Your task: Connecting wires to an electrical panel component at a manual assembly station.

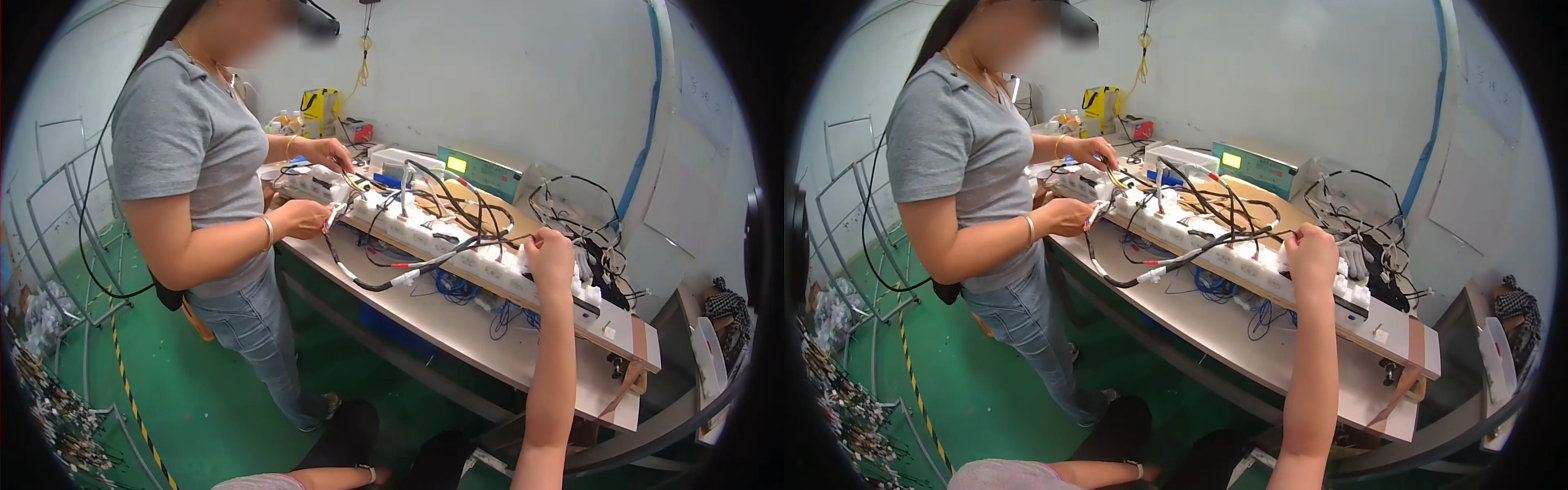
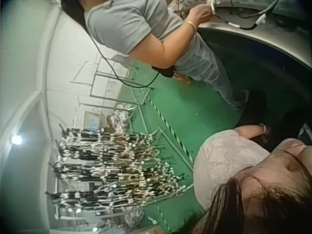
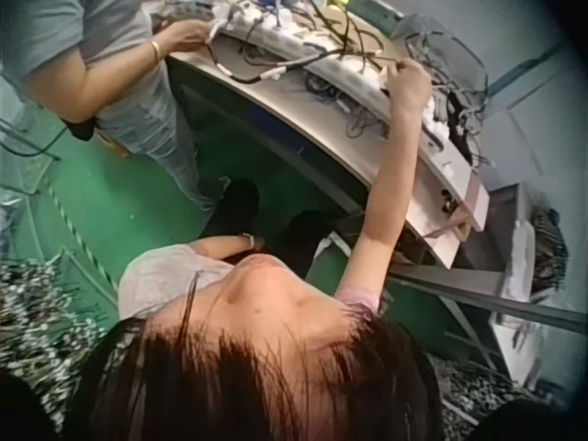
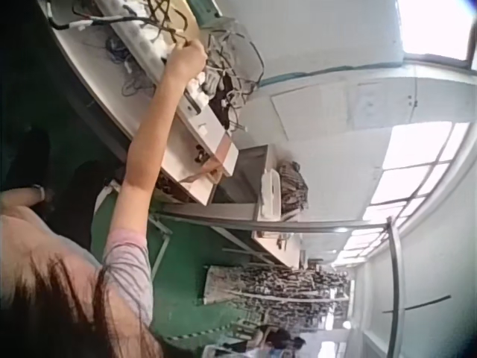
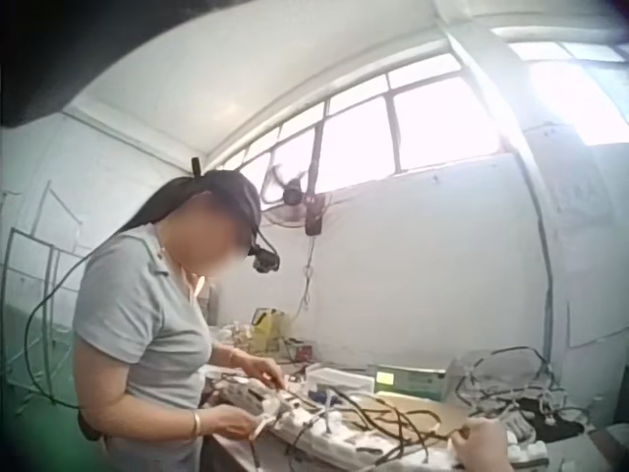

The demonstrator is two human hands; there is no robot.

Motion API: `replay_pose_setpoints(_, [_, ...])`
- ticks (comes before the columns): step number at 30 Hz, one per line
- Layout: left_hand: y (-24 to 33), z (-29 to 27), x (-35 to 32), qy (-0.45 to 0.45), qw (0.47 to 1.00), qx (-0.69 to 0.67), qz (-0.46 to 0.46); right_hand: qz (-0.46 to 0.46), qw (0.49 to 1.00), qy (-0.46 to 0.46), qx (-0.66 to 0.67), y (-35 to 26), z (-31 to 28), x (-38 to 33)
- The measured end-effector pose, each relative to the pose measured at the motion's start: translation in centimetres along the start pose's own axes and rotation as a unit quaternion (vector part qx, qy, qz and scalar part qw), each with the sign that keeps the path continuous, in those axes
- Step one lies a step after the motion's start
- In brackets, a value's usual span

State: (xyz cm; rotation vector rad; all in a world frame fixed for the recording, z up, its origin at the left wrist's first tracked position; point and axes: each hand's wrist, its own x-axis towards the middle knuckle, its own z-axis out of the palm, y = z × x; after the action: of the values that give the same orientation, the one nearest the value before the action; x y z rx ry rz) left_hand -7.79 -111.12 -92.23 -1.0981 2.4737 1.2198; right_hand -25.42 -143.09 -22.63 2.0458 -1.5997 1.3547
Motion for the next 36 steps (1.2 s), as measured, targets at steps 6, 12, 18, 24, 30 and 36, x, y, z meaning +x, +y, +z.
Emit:
replay_pose_setpoints(6, [0.7,-0.9,0.5,-0.014,0.997,0.051,0.052,0.019,0.999,-0.028,0.000,-0.8,-1.0,-0.1])
replay_pose_setpoints(12, [0.0,-0.5,0.7,-0.003,0.990,0.083,0.117,0.011,1.000,-0.027,-0.004,-0.8,-0.6,0.1])
replay_pose_setpoints(18, [1.6,0.3,2.9,0.057,0.985,0.131,0.102,0.015,0.999,-0.034,-0.004,-1.0,-0.8,-0.2])
replay_pose_setpoints(24, [1.4,-0.1,1.6,0.062,0.987,0.075,0.130,0.010,0.999,-0.027,-0.013,-0.8,-1.4,-0.3])
replay_pose_setpoints(30, [1.7,-0.3,1.6,0.015,0.998,0.018,0.057,0.005,0.999,-0.030,-0.015,-2.2,-1.2,-0.2])
replay_pose_setpoints(36, [2.4,-0.8,1.1,0.034,0.997,0.002,0.069,0.004,0.999,-0.030,-0.019,-1.5,-1.3,-0.3])
